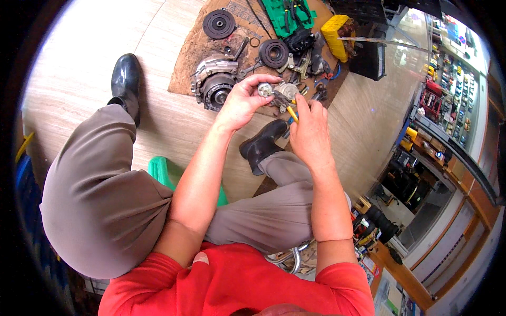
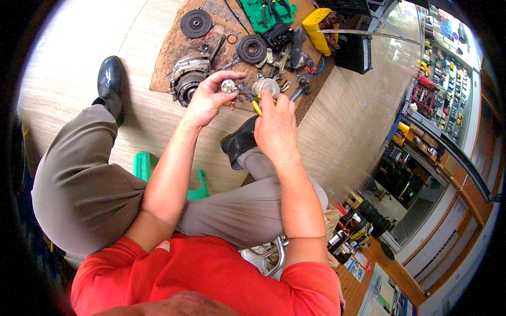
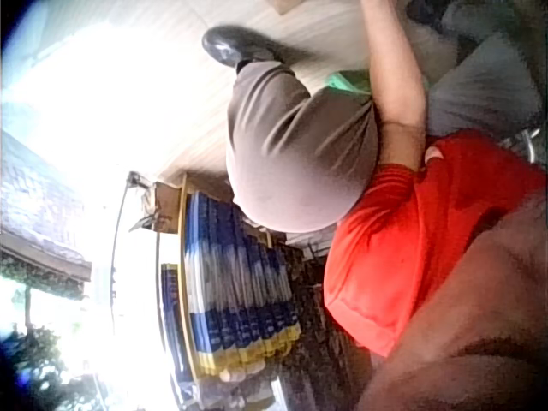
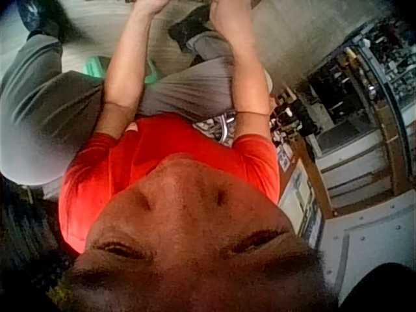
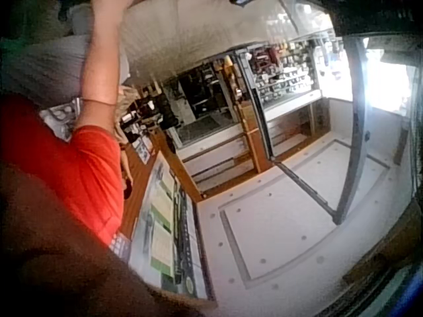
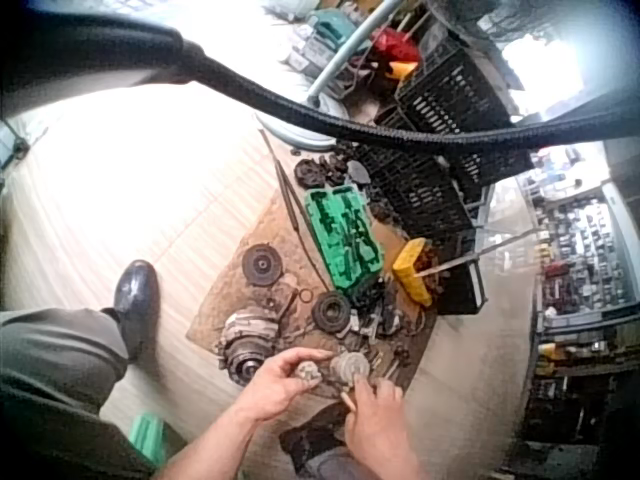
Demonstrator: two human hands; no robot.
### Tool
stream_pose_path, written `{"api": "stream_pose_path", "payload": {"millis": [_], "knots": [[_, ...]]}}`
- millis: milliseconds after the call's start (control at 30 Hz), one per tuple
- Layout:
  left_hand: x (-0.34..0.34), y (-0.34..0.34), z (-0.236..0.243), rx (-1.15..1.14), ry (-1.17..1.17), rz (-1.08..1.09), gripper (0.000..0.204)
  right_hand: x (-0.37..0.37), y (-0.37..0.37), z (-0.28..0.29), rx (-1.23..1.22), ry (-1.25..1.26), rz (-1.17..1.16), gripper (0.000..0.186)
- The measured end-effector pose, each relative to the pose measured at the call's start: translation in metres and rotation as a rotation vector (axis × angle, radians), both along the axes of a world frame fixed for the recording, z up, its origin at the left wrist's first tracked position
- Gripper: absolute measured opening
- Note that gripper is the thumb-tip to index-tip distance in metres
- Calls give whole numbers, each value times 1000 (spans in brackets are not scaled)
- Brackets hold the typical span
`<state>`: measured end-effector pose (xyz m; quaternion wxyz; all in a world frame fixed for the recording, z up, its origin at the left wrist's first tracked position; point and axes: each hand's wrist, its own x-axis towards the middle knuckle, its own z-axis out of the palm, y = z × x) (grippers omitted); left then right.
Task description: The person disassembles a small electric component using a screwdriver, then uses a hammer and pliers to separate the casing and remove internal parts.
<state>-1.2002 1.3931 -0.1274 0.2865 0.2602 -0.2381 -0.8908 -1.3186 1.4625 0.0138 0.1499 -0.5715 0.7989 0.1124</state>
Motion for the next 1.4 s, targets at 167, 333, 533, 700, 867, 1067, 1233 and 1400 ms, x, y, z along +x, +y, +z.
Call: {"api": "stream_pose_path", "payload": {"millis": [167,333,533,700,867,1067,1233,1400], "knots": [[0,-1,2,23,-18,-13,39,2,0,0,17,9,-15,57],[-1,3,-5,63,3,-5,40,0,-1,0,17,3,-7,57],[-1,4,-7,139,81,6,44,1,-1,1,7,-12,-6,57],[0,5,-3,151,86,3,44,1,-1,1,6,-13,-11,57],[0,5,-3,134,116,17,44,1,-2,1,9,-16,-15,57],[-1,5,-6,88,99,13,43,1,-2,1,14,-12,-15,57],[-1,7,-10,139,121,27,44,1,-2,1,11,-14,-10,56],[-1,6,-10,162,123,26,44,0,-1,1,9,-10,-10,56]]}}
